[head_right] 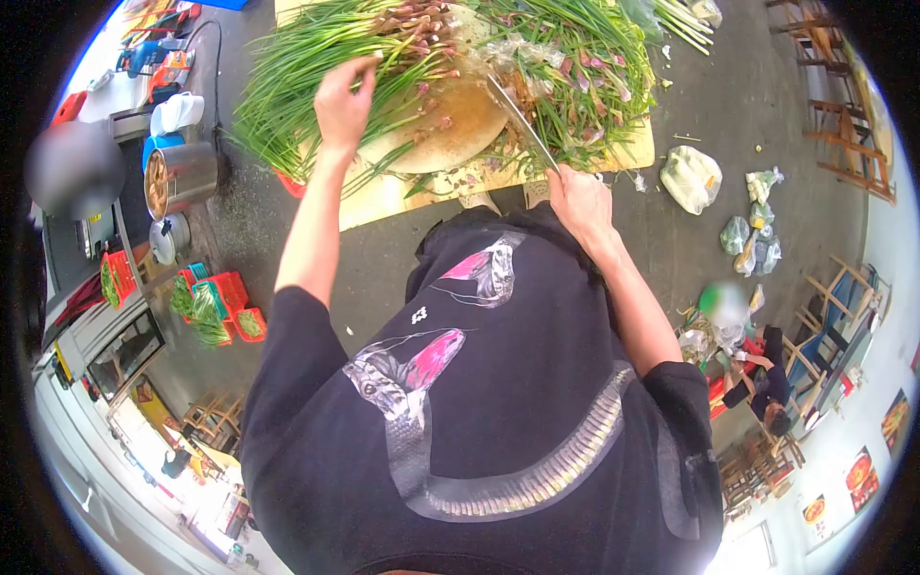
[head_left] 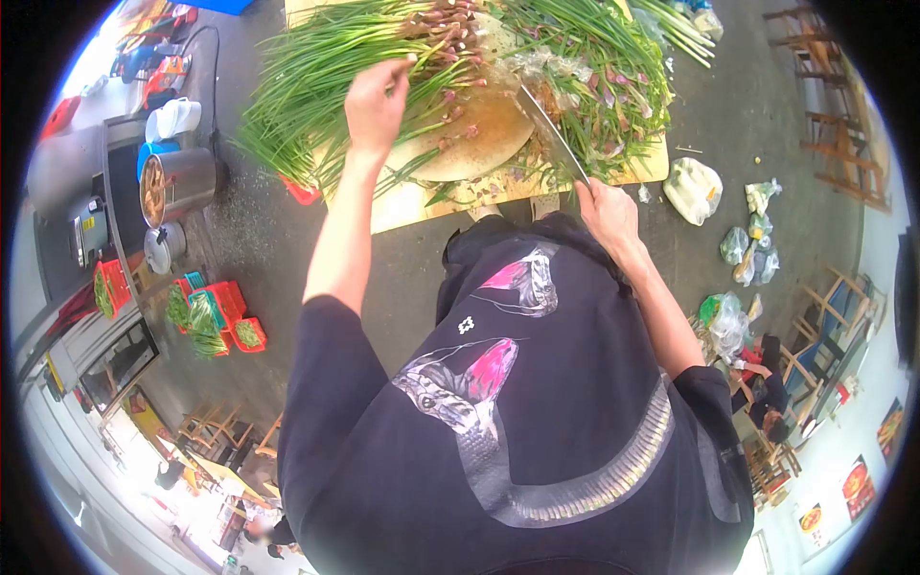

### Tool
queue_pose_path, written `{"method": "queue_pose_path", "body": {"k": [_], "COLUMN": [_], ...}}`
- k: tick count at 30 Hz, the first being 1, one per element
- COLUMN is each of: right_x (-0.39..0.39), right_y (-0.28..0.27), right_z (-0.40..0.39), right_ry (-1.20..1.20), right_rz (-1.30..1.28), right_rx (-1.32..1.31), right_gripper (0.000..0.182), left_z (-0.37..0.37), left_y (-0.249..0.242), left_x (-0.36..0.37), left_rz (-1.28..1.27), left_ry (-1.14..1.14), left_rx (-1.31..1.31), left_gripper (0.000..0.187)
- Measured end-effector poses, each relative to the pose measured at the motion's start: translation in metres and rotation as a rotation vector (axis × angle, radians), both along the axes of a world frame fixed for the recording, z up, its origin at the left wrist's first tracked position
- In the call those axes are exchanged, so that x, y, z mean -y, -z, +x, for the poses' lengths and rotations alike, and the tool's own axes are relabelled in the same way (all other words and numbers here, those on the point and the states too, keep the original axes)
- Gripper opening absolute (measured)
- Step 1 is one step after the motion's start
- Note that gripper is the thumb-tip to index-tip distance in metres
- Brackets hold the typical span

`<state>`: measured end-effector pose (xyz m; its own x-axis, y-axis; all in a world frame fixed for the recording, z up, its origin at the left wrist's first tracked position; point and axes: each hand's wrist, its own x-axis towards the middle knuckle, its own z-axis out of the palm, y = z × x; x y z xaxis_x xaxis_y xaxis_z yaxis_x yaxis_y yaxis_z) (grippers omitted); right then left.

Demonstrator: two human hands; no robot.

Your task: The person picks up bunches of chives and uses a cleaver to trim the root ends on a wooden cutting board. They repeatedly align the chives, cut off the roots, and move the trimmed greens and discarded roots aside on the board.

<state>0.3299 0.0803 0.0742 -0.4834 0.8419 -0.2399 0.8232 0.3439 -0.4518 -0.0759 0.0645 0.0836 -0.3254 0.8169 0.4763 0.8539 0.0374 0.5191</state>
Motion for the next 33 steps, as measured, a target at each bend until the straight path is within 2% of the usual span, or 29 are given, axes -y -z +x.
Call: {"method": "queue_pose_path", "body": {"k": [2,5,7,8,10,13,14,18,24,33], "right_x": [0.005,0.012,0.022,0.023,0.021,0.022,0.024,0.022,0.024,0.019], "right_y": [-0.004,-0.003,-0.006,-0.004,-0.005,-0.010,-0.011,-0.019,-0.015,-0.009], "right_z": [-0.001,0.000,0.003,0.005,0.005,0.000,-0.002,-0.016,-0.022,-0.035], "right_ry": [-0.013,-0.009,0.030,0.038,0.018,-0.012,-0.025,-0.067,-0.070,-0.171], "right_rz": [-0.014,-0.013,-0.033,-0.063,-0.076,-0.091,-0.100,-0.154,-0.175,-0.143], "right_rx": [-0.015,-0.049,-0.058,-0.057,-0.045,-0.044,-0.045,-0.006,-0.042,0.000], "right_gripper": [0.032,0.029,0.029,0.029,0.031,0.032,0.032,0.033,0.033,0.032], "left_z": [-0.028,-0.017,0.017,0.036,0.060,0.080,0.086,0.101,0.109,0.104], "left_y": [0.016,0.018,0.024,0.032,0.067,0.090,0.097,0.097,0.102,0.104], "left_x": [-0.026,-0.023,-0.004,0.010,0.033,0.052,0.054,0.059,0.066,0.066], "left_rz": [0.043,0.075,0.010,-0.108,-0.330,-0.281,-0.303,-0.209,-0.220,-0.196], "left_ry": [0.029,0.056,0.088,0.125,0.121,0.100,0.085,0.088,0.046,0.095], "left_rx": [-0.117,-0.159,0.054,0.178,0.162,0.200,0.240,0.223,0.233,0.227], "left_gripper": [0.019,0.016,0.016,0.018,0.019,0.018,0.013,0.008,0.013,0.009]}}
